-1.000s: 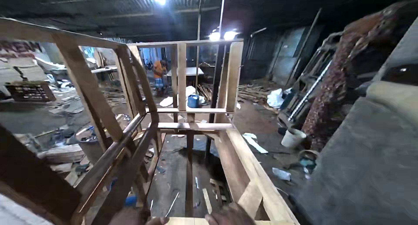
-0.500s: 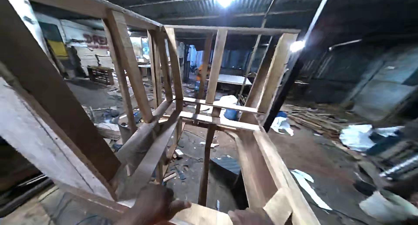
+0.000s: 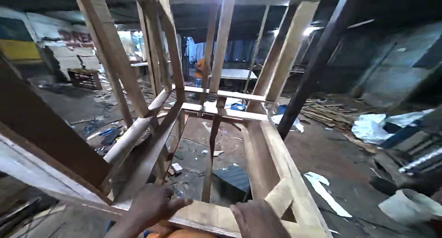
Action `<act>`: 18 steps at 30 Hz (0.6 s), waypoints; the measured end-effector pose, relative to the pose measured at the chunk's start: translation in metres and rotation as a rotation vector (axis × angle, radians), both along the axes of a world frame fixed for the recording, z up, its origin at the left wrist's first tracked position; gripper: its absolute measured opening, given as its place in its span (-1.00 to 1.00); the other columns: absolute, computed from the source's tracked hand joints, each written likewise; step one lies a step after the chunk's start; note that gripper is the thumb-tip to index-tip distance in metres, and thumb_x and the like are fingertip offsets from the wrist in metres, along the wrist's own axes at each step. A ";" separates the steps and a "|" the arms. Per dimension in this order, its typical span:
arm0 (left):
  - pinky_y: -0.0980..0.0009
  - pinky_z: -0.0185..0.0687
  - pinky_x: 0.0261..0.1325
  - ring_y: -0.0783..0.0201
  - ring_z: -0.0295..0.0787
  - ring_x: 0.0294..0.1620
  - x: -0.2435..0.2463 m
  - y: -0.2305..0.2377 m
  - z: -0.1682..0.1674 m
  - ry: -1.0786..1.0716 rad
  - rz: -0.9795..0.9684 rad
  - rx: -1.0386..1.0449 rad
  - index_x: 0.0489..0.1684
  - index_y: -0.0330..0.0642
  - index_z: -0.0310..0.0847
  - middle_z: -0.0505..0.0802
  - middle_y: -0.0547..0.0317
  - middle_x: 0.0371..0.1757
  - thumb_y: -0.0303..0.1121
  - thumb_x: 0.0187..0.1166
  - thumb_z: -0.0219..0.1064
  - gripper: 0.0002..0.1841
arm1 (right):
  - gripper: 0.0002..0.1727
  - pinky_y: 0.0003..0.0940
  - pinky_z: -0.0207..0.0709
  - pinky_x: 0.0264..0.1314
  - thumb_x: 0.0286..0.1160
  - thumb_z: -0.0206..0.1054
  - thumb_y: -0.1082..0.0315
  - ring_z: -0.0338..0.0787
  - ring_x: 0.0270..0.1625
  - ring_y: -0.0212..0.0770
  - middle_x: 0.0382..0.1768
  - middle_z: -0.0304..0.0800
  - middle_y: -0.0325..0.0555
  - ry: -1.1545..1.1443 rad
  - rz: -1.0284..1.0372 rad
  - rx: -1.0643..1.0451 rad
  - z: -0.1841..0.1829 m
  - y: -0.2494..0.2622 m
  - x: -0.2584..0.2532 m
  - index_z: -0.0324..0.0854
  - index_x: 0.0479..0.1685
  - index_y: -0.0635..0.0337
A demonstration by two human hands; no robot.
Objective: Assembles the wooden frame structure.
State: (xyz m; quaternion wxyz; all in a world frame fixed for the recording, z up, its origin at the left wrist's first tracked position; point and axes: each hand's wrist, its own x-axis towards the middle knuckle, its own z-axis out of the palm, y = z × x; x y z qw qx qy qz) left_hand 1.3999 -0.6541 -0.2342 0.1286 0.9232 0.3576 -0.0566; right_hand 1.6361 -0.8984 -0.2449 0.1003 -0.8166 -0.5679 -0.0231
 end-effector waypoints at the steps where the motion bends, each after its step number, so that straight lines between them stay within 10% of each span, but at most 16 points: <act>1: -0.27 0.70 0.09 -0.03 0.85 -0.05 0.017 0.012 0.000 0.010 -0.001 0.004 -0.23 0.14 0.82 0.89 0.11 -0.23 0.82 0.19 -0.23 0.00 | -0.22 0.14 0.52 0.43 0.82 -0.32 -0.23 0.87 0.04 0.03 -0.24 0.91 -0.06 0.013 -0.008 -0.014 -0.001 0.012 0.017 0.83 -0.16 0.01; 11: -0.31 0.70 0.06 -0.11 0.86 0.02 0.224 0.181 -0.037 0.081 0.026 -0.017 -0.11 0.13 0.82 0.90 0.04 -0.14 0.82 0.19 -0.27 0.03 | -0.22 0.11 0.52 0.45 0.81 -0.32 -0.24 0.86 0.09 0.00 -0.20 0.91 -0.09 0.062 -0.009 -0.001 -0.055 0.192 0.229 0.84 -0.16 -0.01; 18: -0.31 0.72 0.01 -0.09 0.87 -0.01 0.385 0.341 -0.017 0.203 -0.014 -0.002 -0.15 0.19 0.83 0.91 0.07 -0.16 0.86 0.13 -0.36 0.07 | -0.17 0.07 0.34 0.62 0.79 -0.41 -0.29 0.83 0.14 -0.07 -0.14 0.90 -0.09 0.241 -0.059 -0.138 -0.021 0.339 0.380 0.79 -0.11 -0.01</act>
